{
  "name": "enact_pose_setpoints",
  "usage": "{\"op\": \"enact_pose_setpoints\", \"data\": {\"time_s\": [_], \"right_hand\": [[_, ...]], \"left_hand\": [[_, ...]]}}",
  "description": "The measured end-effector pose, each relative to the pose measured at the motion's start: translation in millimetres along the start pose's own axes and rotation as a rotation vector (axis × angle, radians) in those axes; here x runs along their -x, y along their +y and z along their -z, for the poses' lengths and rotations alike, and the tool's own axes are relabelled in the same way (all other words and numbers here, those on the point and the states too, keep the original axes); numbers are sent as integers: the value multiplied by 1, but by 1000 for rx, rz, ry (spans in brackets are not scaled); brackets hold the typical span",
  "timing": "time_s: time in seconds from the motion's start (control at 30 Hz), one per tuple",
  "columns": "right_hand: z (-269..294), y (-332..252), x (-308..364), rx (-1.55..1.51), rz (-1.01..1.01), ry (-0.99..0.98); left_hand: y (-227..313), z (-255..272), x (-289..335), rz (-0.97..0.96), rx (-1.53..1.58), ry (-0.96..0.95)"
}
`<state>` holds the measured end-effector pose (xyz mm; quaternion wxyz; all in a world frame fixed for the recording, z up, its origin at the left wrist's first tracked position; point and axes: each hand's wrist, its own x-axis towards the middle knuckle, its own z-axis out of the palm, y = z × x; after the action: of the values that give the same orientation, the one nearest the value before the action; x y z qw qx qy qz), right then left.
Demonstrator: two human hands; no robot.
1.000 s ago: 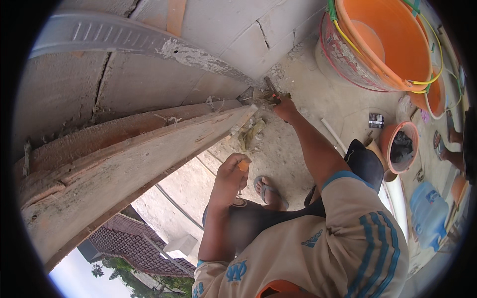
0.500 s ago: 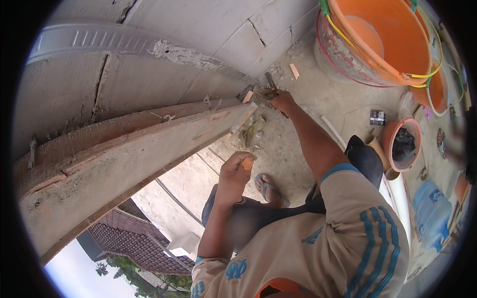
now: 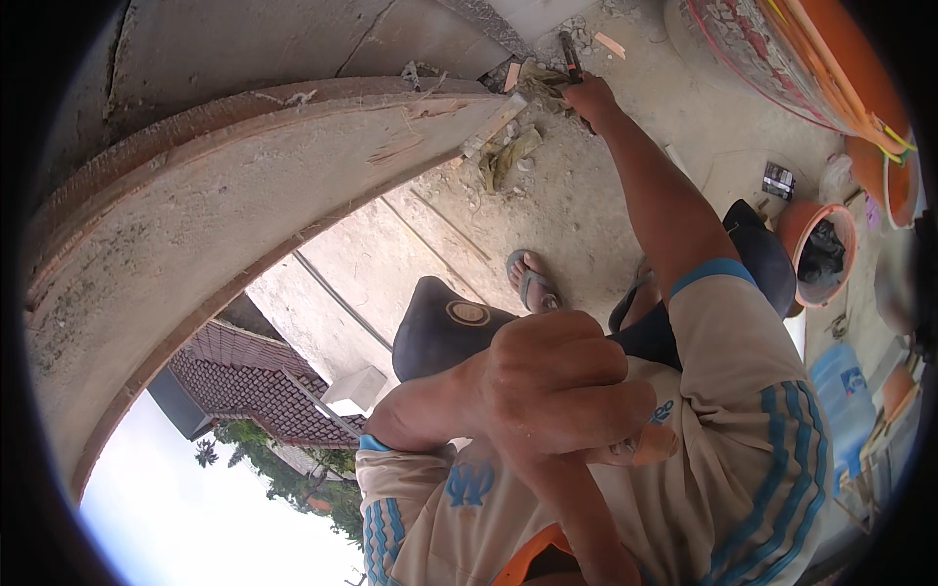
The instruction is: The person secures a metal conduit to a concrete wall using a hammer and nails. They position the conduit, place nails, and hammer them into the wall repeatedly along the conduit's length.
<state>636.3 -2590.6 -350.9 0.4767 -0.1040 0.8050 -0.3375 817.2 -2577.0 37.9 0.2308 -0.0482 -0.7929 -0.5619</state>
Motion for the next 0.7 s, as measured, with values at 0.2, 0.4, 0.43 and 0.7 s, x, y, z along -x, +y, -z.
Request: {"op": "enact_pose_setpoints", "data": {"time_s": [0.2,0.4,0.43,0.7], "right_hand": [[-10,15,-4,99,177,-44],[-18,9,8,65,173,88],[-14,9,7,101,229,94],[8,-9,20,450,271,428]], "left_hand": [[4,0,3,107,31,5],[19,-16,6,295,-124,237],[17,-22,5,288,-217,344],[-2,7,-2,74,-265,95]]}}
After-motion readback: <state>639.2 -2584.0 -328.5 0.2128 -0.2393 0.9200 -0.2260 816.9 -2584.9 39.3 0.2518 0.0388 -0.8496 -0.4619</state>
